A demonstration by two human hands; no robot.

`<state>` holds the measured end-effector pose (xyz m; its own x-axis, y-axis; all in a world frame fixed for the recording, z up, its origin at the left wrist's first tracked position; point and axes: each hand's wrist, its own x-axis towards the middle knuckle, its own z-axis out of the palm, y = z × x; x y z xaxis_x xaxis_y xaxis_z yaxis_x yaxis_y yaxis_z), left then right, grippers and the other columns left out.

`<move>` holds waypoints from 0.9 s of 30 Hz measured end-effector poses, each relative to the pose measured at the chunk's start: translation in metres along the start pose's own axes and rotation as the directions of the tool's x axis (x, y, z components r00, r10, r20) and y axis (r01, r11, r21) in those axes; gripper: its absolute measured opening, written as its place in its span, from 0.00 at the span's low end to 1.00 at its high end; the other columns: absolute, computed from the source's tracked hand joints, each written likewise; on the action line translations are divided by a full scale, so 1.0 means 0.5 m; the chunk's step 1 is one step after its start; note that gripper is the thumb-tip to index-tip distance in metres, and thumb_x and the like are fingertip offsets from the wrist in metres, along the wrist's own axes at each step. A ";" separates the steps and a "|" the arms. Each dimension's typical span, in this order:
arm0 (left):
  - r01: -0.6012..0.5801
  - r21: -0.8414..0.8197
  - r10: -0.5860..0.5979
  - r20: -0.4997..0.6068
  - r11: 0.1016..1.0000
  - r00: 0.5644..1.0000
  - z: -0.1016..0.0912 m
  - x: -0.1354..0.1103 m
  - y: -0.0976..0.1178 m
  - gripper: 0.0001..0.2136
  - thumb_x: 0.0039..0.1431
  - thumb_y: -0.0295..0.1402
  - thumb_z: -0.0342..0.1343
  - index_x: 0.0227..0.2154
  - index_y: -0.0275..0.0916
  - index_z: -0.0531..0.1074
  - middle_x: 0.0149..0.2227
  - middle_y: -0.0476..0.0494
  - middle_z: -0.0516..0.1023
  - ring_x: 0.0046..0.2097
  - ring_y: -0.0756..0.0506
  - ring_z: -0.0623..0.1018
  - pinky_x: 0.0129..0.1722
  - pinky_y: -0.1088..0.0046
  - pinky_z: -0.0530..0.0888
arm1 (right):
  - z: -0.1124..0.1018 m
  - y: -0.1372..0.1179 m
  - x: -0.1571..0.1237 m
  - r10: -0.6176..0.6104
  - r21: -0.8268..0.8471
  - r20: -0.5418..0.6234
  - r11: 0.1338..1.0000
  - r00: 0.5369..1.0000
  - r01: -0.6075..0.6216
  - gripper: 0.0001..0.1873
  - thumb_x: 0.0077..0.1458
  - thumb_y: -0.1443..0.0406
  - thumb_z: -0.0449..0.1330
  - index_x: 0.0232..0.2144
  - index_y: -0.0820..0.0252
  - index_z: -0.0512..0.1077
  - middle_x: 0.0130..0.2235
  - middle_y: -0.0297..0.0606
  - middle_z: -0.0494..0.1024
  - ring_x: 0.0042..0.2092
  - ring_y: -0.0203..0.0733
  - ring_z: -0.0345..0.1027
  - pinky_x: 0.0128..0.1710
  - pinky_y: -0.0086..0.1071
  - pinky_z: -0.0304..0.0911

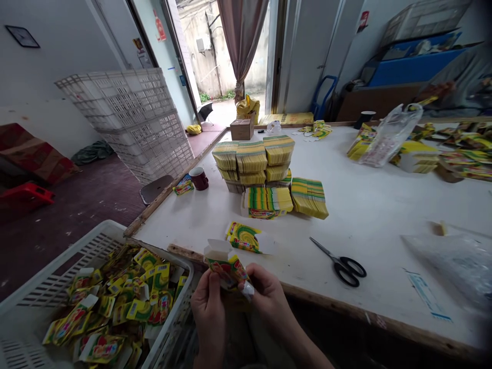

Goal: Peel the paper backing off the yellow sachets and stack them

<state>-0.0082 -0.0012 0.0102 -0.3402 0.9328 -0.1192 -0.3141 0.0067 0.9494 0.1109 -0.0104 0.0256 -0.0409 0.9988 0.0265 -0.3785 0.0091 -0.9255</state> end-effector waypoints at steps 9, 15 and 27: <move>0.026 -0.174 -0.024 0.011 0.984 1.000 -0.002 0.016 0.018 0.16 0.43 0.40 0.69 0.35 0.40 0.78 0.32 0.50 0.81 0.34 0.49 0.79 0.35 0.79 0.75 | -0.022 -0.022 -0.004 -0.138 -0.438 0.127 0.881 0.982 0.180 0.07 0.54 0.64 0.59 0.28 0.61 0.75 0.29 0.35 0.70 0.32 0.39 0.64 0.32 0.30 0.59; -0.107 -0.056 0.109 0.024 0.993 0.994 -0.032 0.047 0.058 0.17 0.40 0.40 0.70 0.34 0.39 0.76 0.33 0.47 0.81 0.36 0.47 0.79 0.38 0.76 0.75 | -0.059 -0.030 0.002 -0.277 -0.572 0.202 0.745 0.939 0.343 0.12 0.57 0.71 0.53 0.37 0.59 0.75 0.32 0.37 0.70 0.33 0.38 0.66 0.32 0.29 0.62; -0.508 0.681 -0.061 0.626 0.527 0.777 -0.038 0.009 0.078 0.28 0.49 0.40 0.62 0.53 0.40 0.64 0.48 0.36 0.77 0.48 0.36 0.77 0.46 0.59 0.75 | -0.044 -0.041 -0.023 -0.518 -0.723 0.204 0.493 0.831 0.484 0.24 0.57 0.66 0.58 0.56 0.49 0.64 0.55 0.42 0.66 0.59 0.51 0.56 0.62 0.51 0.44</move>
<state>-0.0387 -0.0033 0.0413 0.3099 0.9502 0.0320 0.6111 -0.2249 0.7589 0.1396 -0.0212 0.0362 -0.0266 0.8155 0.5781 0.4623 0.5228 -0.7162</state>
